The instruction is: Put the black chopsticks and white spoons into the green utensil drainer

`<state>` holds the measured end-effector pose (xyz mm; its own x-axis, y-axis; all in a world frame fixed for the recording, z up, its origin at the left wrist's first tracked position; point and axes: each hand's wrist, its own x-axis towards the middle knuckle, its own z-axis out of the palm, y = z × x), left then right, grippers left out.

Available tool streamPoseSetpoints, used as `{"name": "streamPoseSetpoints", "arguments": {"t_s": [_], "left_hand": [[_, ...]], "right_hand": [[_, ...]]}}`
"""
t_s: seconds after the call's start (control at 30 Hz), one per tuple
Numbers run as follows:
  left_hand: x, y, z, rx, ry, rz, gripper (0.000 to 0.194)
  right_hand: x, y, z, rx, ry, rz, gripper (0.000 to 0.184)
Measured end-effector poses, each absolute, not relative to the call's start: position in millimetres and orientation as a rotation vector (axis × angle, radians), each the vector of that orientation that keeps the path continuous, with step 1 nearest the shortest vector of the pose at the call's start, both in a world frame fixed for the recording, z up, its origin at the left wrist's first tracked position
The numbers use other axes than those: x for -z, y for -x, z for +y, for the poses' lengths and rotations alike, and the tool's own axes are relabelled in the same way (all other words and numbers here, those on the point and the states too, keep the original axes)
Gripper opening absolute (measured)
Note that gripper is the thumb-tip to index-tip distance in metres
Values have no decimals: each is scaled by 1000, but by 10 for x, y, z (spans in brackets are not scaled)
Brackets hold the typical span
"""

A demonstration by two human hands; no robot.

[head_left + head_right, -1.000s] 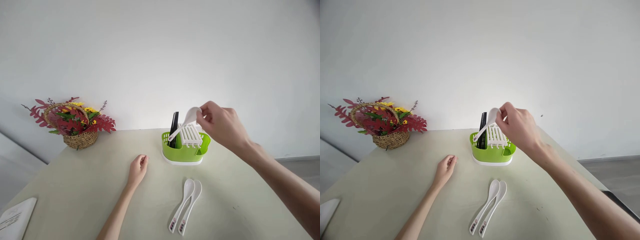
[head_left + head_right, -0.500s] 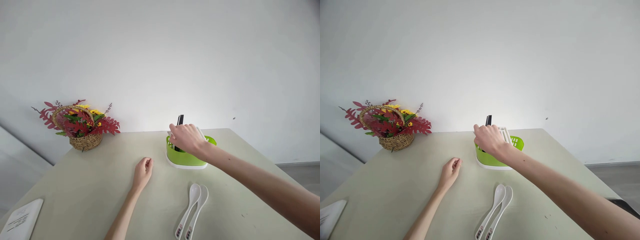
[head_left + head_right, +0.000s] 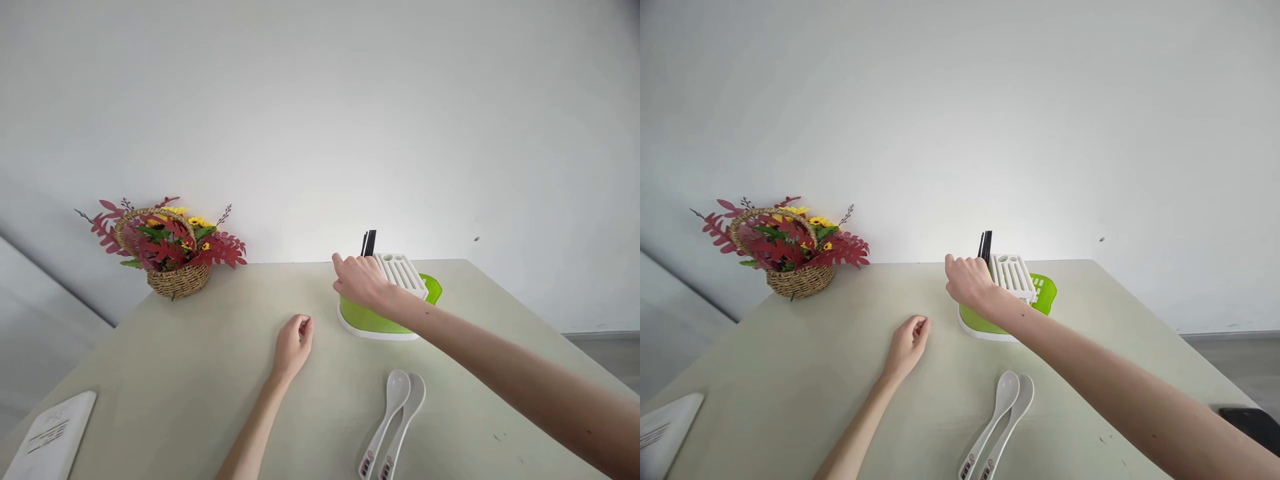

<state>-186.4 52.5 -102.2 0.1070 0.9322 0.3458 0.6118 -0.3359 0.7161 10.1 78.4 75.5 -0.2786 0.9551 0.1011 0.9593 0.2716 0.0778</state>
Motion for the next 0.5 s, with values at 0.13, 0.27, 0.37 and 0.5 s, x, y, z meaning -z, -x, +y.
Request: {"name": "streamPoseSetpoints", "arguments": {"t_s": [0.13, 0.27, 0.37, 0.5], "left_hand": [[1027, 1860, 526, -1093, -2027, 1499, 31], [1033, 1863, 529, -1095, -2036, 1496, 30], [1032, 1868, 528, -1083, -2044, 1494, 30], [1023, 1875, 525, -1063, -2056, 1491, 32]], "right_hand": [[-756, -105, 825, 55, 1879, -2415, 24], [-744, -175, 900, -135, 1871, -2362, 27], [-740, -234, 957, -240, 1876, -2316, 34], [-798, -319, 927, -314, 1851, -2271, 40]]}}
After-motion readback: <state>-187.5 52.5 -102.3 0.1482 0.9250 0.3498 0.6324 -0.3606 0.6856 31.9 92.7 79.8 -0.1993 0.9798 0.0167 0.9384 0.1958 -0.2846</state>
